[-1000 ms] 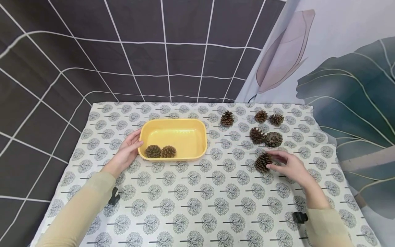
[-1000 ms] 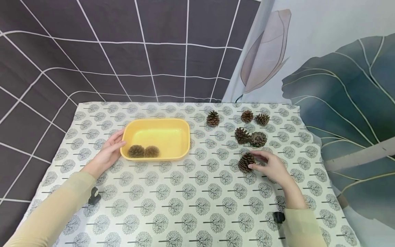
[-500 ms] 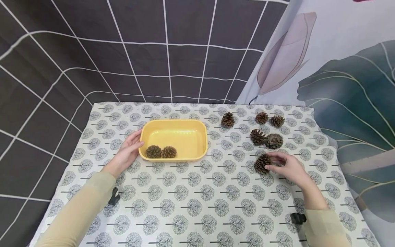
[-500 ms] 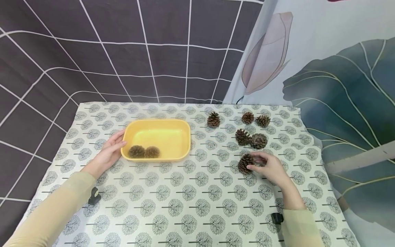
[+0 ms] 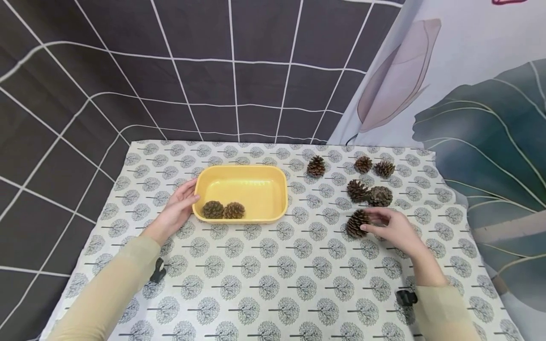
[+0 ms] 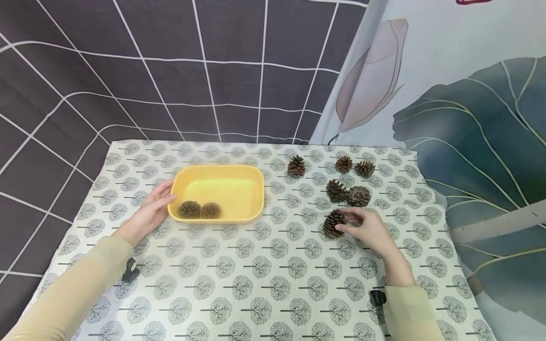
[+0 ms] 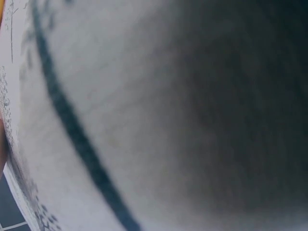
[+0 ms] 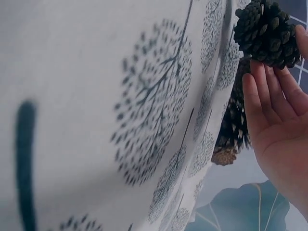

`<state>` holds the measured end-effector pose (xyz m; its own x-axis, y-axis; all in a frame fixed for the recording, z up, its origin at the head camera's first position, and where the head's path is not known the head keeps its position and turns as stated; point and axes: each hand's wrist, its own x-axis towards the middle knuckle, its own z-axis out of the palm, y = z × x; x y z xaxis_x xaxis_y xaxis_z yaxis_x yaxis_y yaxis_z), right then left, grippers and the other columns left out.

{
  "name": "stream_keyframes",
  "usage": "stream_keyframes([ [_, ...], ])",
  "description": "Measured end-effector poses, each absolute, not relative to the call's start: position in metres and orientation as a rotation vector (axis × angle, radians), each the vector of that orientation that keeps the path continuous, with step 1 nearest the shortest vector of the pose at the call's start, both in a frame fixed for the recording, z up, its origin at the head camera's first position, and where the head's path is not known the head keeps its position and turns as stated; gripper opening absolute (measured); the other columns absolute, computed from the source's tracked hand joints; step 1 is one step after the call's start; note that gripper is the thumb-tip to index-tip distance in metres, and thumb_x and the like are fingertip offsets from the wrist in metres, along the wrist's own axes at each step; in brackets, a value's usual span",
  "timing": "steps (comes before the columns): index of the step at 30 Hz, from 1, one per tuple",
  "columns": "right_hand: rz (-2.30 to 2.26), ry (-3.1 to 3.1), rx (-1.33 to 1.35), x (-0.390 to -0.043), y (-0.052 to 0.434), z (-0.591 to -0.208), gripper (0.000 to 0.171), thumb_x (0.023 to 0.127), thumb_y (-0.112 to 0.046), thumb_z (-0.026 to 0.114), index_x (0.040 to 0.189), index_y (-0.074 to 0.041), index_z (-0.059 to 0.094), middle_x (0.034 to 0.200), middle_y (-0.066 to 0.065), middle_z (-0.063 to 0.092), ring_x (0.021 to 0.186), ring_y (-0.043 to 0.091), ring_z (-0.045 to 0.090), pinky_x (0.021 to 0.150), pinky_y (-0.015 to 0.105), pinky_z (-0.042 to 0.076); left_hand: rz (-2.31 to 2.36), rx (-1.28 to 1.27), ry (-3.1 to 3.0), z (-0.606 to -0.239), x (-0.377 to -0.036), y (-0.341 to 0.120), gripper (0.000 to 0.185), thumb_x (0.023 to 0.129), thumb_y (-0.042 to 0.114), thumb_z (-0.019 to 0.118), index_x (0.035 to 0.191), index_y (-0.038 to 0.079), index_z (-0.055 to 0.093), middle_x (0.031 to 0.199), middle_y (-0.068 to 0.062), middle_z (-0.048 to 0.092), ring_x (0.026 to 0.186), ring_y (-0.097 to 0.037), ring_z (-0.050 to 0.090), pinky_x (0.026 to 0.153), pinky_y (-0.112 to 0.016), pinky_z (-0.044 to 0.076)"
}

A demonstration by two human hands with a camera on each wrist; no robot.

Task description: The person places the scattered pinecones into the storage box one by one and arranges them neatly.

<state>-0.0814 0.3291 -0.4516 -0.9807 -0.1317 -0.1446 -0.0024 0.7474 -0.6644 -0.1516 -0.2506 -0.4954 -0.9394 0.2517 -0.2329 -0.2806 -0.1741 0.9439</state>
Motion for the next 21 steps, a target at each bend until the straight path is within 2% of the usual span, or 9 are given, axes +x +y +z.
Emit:
stream_keyframes([
  [10,-1.124,2.713,-0.152,-0.094,0.309,-0.454,0.058,0.09,-0.024,0.085,0.138,0.002,0.065,0.131,0.027,0.072,0.116,0.041,0.071,0.092,0.013,0.06,2.181,-0.05,1.748,-0.495,-0.153,-0.25,0.072,0.104,-0.002,0.051,0.168,0.006,0.018,0.18,-0.015,0.007,0.168,-0.033,0.009,0.138,-0.039,0.018],
  [18,-1.196,2.66,-0.218,-0.106,0.284,-0.454,0.057,0.09,-0.02,0.084,0.139,0.002,0.065,0.136,0.026,0.07,0.119,0.042,0.07,0.094,0.012,0.058,2.191,-0.055,1.737,-0.496,-0.153,-0.249,0.074,0.103,-0.003,0.052,0.168,0.005,0.018,0.18,-0.016,0.006,0.168,-0.033,0.008,0.137,-0.038,0.018],
  [21,-1.247,2.622,-0.225,-0.111,0.274,-0.453,0.056,0.089,-0.017,0.085,0.138,0.003,0.065,0.134,0.026,0.07,0.118,0.041,0.07,0.099,0.022,0.062,2.191,-0.054,1.741,-0.496,-0.153,-0.25,0.074,0.103,-0.003,0.052,0.168,0.004,0.016,0.18,-0.016,0.006,0.168,-0.033,0.007,0.138,-0.038,0.017],
])
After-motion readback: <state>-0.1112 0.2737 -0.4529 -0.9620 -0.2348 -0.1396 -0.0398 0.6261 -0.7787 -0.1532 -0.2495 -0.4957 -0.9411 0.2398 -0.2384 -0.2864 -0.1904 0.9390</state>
